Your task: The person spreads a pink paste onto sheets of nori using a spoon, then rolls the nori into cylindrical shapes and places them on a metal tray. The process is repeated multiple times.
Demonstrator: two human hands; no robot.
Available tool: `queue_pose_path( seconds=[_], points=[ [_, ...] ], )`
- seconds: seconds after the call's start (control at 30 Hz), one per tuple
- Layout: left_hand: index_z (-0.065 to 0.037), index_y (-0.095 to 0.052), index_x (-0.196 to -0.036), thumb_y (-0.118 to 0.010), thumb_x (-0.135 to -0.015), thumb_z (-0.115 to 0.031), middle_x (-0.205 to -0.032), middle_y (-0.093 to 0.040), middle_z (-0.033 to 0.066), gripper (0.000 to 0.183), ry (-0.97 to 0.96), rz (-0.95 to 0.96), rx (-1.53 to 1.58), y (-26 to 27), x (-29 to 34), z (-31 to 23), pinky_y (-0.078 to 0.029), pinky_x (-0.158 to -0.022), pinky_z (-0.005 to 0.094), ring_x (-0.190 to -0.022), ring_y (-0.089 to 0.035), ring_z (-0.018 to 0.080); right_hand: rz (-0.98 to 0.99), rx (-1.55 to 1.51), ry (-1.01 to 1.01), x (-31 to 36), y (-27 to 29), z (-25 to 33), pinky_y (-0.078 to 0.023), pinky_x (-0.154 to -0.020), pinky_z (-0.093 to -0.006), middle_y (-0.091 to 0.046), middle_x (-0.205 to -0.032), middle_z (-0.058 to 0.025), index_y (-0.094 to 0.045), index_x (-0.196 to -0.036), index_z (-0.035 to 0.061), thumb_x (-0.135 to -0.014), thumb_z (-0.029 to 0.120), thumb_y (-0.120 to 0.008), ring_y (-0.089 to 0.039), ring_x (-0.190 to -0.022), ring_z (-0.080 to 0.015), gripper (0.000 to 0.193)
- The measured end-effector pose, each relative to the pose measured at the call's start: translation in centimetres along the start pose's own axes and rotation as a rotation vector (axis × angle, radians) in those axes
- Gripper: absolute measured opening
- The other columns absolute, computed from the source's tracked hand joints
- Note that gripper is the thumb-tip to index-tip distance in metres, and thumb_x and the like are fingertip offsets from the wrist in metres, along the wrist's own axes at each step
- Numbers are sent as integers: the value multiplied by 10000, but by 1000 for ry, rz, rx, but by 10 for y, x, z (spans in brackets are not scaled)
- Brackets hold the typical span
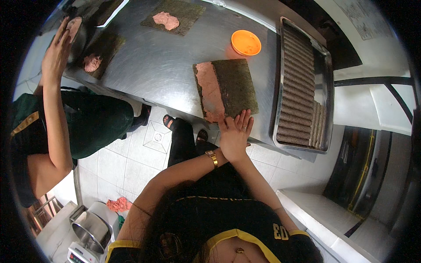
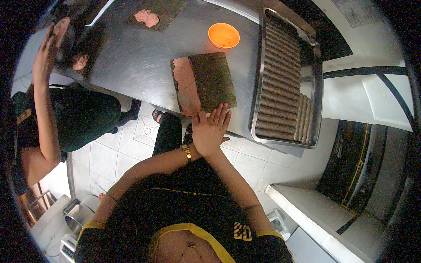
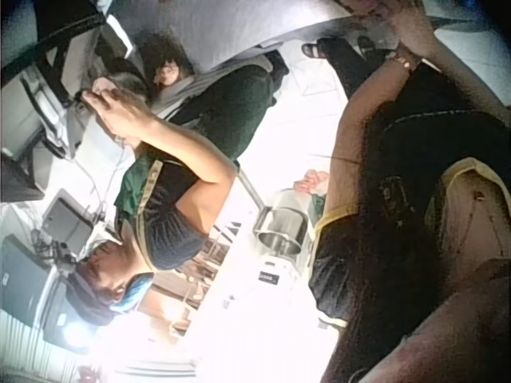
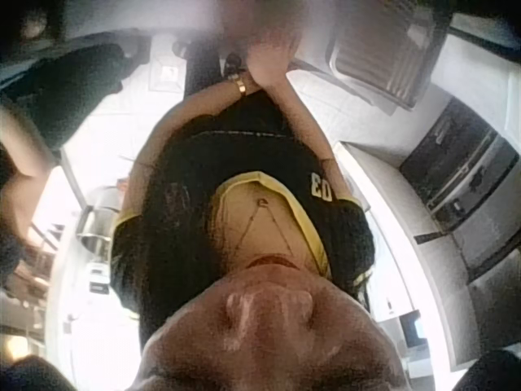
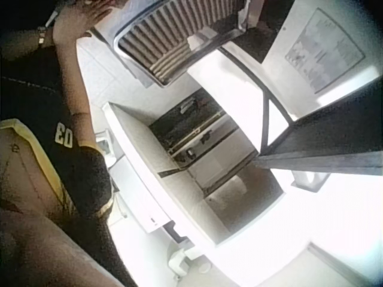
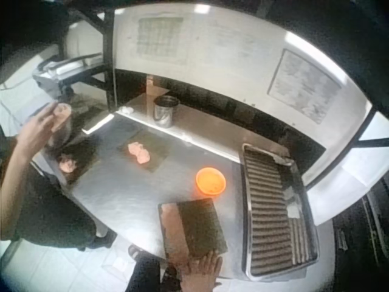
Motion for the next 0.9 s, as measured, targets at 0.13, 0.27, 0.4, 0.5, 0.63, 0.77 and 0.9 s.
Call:
queue_pose_path(
  seconds=[0.13,0.27,0.4,0.5,0.63,0.77,0.9],
  points=[
    [72,-201,-1431,-561,-771,-513,-1509,-74,304,952,-2,5,-3,2,4,2,-36,-1147,505,-1412,-59,436,147,-138,42,-17,37,-2,-301,-967,-663,-572,-1076,-112,-597,-1213,153,-755,88,-549,-438,-1167,-504,466],
    [70,-202,-1431,-569,-767,-515,-1509,-75,303,958,-6,12,-15,1,6,1,-36,-1146,504,-1412,-59,436,435,-492,-296,-45,36,-14,-235,-1051,-631,-548,-1177,-103,-512,-1304,204,-831,212,-541,-329,-1295,-480,474],
    [69,-202,-1432,-576,-764,-518,-1510,-75,302,965,-14,11,-10,2,5,0,-36,-1146,504,-1412,-60,436,143,-28,-138,-37,18,-3,-387,-956,-541,-594,-1033,-115,-565,-1237,167,-811,94,-521,-602,-978,-399,434],
    [67,-202,-1433,-582,-761,-519,-1510,-75,302,969,-29,8,5,2,6,1,-36,-1146,504,-1412,-60,436,-51,195,-95,-15,-7,0,-409,-930,-515,-608,-983,-116,-557,-1245,160,-816,97,-522,-605,-970,-381,434],
    [66,-202,-1433,-590,-758,-522,-1510,-75,301,976,-12,7,2,3,8,6,-36,-1146,504,-1412,-60,436,-20,-32,-18,-23,10,10,-431,-901,-478,-612,-960,-116,-582,-1218,157,-799,84,-546,-615,-949,-359,428],
    [64,-202,-1434,-598,-755,-524,-1511,-75,300,982,-12,13,-4,2,6,3,-36,-1145,504,-1412,-60,435,134,-218,-47,-51,41,6,-473,-826,-445,-610,-965,-115,-598,-1202,140,-777,66,-567,-629,-897,-347,432],
    [63,-202,-1435,-606,-751,-527,-1511,-75,299,989,-7,9,-1,1,5,4,-36,-1145,504,-1412,-60,435,151,-115,-92,-58,27,5,-496,-766,-463,-600,-992,-118,-589,-1209,115,-776,71,-572,-638,-844,-351,436]
  ],
)
Point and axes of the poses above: each hand's wrist, its own x-axis away from the middle knuckle, its own y-axis out of the back of the hand, z = x × y, the point moved 2 cm from there along -x, towards the middle knuckle
